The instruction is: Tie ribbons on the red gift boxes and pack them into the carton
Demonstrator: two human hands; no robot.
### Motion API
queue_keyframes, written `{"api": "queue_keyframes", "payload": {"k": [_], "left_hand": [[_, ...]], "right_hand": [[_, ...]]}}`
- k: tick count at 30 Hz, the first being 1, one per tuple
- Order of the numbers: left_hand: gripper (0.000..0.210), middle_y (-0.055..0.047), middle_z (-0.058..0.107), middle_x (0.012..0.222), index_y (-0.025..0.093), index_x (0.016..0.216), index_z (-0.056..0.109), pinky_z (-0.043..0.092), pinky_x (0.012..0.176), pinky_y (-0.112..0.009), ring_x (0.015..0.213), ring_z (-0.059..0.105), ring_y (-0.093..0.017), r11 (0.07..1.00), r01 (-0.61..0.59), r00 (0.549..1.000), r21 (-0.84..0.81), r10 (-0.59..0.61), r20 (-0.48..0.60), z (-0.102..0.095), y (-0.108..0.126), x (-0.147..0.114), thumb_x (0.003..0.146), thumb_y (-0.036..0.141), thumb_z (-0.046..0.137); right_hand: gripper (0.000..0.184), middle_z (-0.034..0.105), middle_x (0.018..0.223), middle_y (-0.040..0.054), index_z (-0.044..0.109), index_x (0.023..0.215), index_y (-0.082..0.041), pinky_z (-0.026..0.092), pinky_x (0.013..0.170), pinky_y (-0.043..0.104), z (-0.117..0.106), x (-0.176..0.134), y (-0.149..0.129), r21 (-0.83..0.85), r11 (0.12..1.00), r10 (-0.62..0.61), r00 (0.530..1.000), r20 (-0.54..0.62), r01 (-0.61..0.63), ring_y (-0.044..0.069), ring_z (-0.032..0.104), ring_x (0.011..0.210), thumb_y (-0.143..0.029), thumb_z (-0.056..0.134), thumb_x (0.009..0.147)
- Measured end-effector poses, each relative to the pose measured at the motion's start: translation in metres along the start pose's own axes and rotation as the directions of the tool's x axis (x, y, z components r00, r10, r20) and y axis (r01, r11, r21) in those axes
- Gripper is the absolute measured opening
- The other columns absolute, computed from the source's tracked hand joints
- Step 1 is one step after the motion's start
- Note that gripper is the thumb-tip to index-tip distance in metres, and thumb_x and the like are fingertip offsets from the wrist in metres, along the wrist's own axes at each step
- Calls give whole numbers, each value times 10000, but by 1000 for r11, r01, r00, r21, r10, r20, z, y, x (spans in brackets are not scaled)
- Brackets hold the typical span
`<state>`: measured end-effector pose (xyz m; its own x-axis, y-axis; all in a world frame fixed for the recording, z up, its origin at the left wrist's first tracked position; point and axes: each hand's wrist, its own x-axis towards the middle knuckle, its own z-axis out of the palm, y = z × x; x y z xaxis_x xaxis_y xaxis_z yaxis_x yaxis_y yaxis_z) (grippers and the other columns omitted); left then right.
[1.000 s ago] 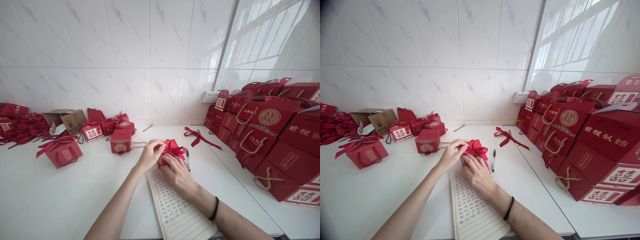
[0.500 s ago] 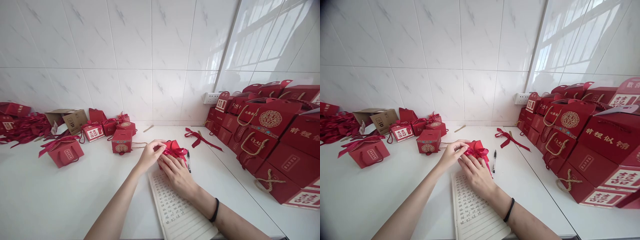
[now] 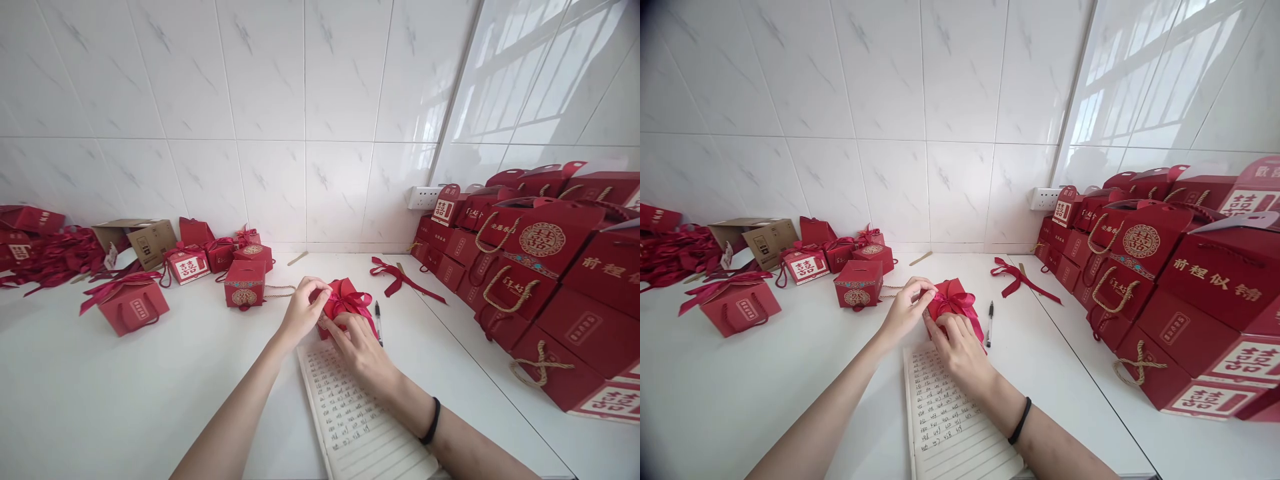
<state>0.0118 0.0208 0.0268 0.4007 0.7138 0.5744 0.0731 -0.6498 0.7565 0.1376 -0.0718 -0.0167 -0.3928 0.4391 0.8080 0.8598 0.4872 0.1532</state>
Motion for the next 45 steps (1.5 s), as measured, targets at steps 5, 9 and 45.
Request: {"api": "queue_keyframes", "payload": {"k": [5, 9, 45], "left_hand": [[126, -34, 549, 884, 191, 796, 554, 445, 865, -321, 891, 540, -164, 999, 28, 999, 45, -26, -47, 2, -1, 0, 848, 263, 465], [124, -32, 518, 865, 194, 750, 509, 438, 847, -313, 865, 519, -163, 996, 70, 994, 48, -66, -84, 2, -1, -1, 842, 221, 431], [98, -26, 498, 1156, 228, 686, 673, 339, 1033, -444, 1150, 413, -242, 954, 80, 997, 289, -73, -35, 20, 6, -10, 759, 173, 636]], "right_hand": [[313, 520, 926, 116, 484, 1201, -99, 515, 626, 299, -6, -2, 6, 95, 995, 14, 1000, -15, -12, 190, 520, 796, -27, 376, 916], [368, 512, 911, 100, 503, 1166, -129, 510, 577, 280, -7, -6, 11, 87, 996, 34, 998, -46, -30, 181, 521, 764, 12, 291, 900], [79, 527, 744, 39, 515, 847, -187, 434, 560, 273, -29, 5, 21, 481, 816, 426, 896, -127, -321, 149, 489, 644, -231, 468, 892]]}}
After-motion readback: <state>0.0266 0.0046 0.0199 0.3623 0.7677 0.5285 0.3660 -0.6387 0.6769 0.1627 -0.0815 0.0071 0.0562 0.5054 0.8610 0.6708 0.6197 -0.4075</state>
